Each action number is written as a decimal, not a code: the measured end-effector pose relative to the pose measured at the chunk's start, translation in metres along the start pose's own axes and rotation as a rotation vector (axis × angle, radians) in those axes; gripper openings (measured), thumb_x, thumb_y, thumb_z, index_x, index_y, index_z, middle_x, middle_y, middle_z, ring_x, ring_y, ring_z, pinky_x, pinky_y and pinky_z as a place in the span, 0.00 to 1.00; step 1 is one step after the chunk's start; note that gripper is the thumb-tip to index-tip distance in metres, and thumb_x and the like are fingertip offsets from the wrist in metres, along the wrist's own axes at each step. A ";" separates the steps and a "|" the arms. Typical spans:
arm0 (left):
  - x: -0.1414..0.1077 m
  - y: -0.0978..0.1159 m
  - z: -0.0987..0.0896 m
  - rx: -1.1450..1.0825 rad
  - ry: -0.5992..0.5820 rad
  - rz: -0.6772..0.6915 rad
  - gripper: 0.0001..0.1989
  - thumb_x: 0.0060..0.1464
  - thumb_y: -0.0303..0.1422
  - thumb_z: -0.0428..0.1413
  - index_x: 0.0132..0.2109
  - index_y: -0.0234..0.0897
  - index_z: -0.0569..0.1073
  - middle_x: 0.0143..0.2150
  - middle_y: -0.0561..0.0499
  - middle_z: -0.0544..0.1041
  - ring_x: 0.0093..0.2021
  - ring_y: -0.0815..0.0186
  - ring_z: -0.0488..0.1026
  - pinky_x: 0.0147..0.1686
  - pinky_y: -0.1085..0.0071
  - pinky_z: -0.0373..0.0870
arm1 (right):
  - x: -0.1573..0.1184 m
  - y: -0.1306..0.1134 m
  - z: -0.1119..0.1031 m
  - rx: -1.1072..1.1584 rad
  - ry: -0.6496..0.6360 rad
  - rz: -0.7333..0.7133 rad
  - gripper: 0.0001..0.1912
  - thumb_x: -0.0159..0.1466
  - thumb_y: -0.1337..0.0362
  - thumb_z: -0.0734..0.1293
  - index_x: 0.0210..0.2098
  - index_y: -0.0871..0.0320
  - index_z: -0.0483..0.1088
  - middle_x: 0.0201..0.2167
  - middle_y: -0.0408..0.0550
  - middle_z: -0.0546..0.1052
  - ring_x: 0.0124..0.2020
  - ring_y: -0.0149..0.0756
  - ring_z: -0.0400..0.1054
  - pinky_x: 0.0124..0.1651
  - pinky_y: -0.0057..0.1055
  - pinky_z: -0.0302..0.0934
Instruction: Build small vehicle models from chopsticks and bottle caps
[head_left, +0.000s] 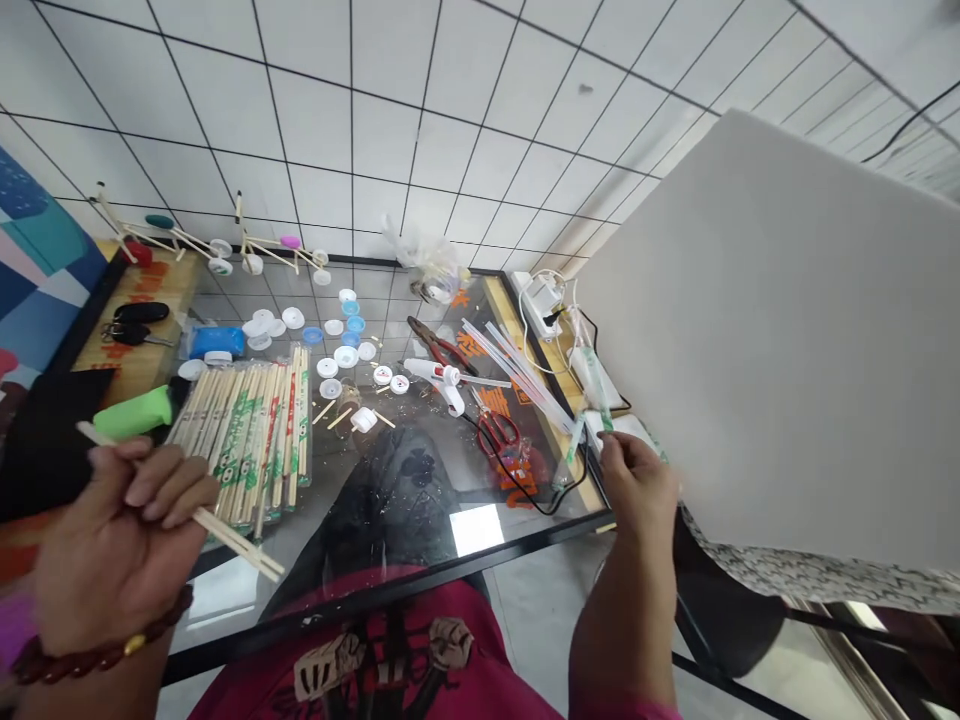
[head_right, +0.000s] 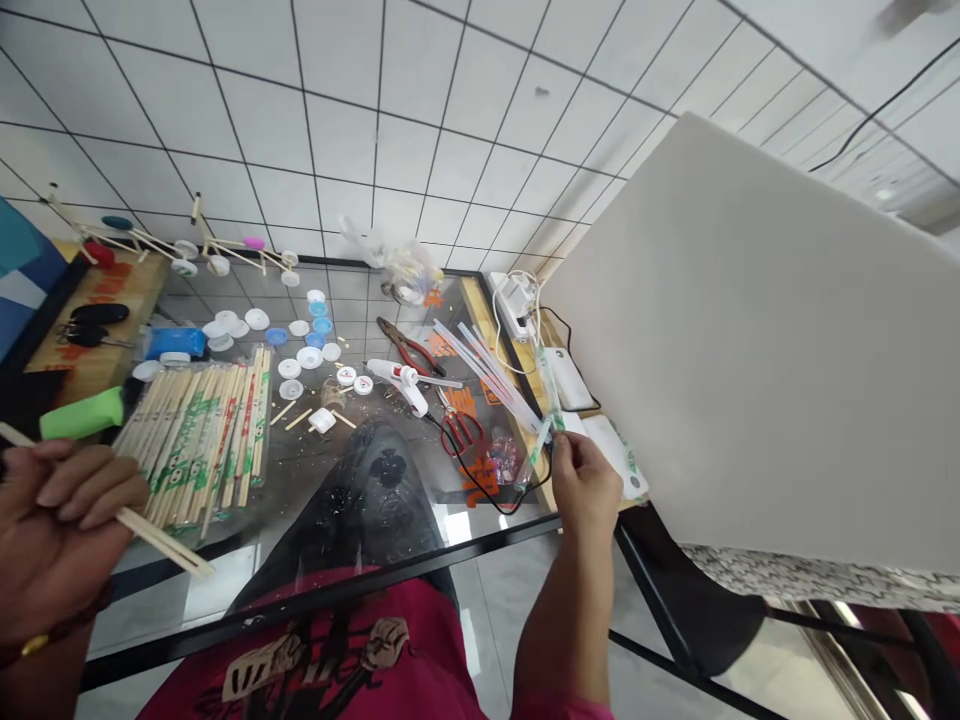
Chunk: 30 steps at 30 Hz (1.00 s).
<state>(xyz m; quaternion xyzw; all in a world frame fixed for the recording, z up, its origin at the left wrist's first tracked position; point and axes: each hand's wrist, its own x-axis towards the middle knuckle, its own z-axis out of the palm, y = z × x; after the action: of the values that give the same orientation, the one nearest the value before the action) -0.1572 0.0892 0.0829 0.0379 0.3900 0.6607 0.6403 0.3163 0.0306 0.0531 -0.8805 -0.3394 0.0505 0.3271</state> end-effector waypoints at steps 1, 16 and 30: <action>-0.003 -0.010 0.003 -0.027 -0.037 -0.032 0.20 0.72 0.35 0.35 0.34 0.37 0.64 0.19 0.59 0.57 0.15 0.76 0.54 0.14 0.81 0.57 | 0.009 0.002 0.001 -0.159 0.033 0.026 0.17 0.64 0.57 0.63 0.43 0.60 0.79 0.30 0.53 0.79 0.34 0.42 0.70 0.39 0.34 0.58; 0.003 -0.030 -0.001 -0.048 -0.011 -0.147 0.14 0.68 0.27 0.39 0.35 0.37 0.65 0.21 0.58 0.59 0.16 0.74 0.59 0.13 0.79 0.61 | 0.024 0.021 0.005 -0.517 0.058 0.075 0.18 0.69 0.55 0.61 0.45 0.60 0.77 0.33 0.56 0.78 0.31 0.40 0.66 0.31 0.32 0.48; -0.022 -0.084 -0.001 0.476 -0.120 -0.156 0.20 0.41 0.39 0.72 0.41 0.35 0.79 0.20 0.61 0.56 0.19 0.78 0.51 0.18 0.81 0.49 | -0.049 -0.048 0.018 0.402 -0.133 -0.333 0.13 0.67 0.54 0.65 0.37 0.58 0.72 0.26 0.41 0.69 0.28 0.32 0.61 0.32 0.28 0.54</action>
<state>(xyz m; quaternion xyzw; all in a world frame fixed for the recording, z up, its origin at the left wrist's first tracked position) -0.0853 0.0592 0.0450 0.1964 0.4973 0.4956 0.6845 0.2464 0.0363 0.0620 -0.7246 -0.4836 0.1204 0.4761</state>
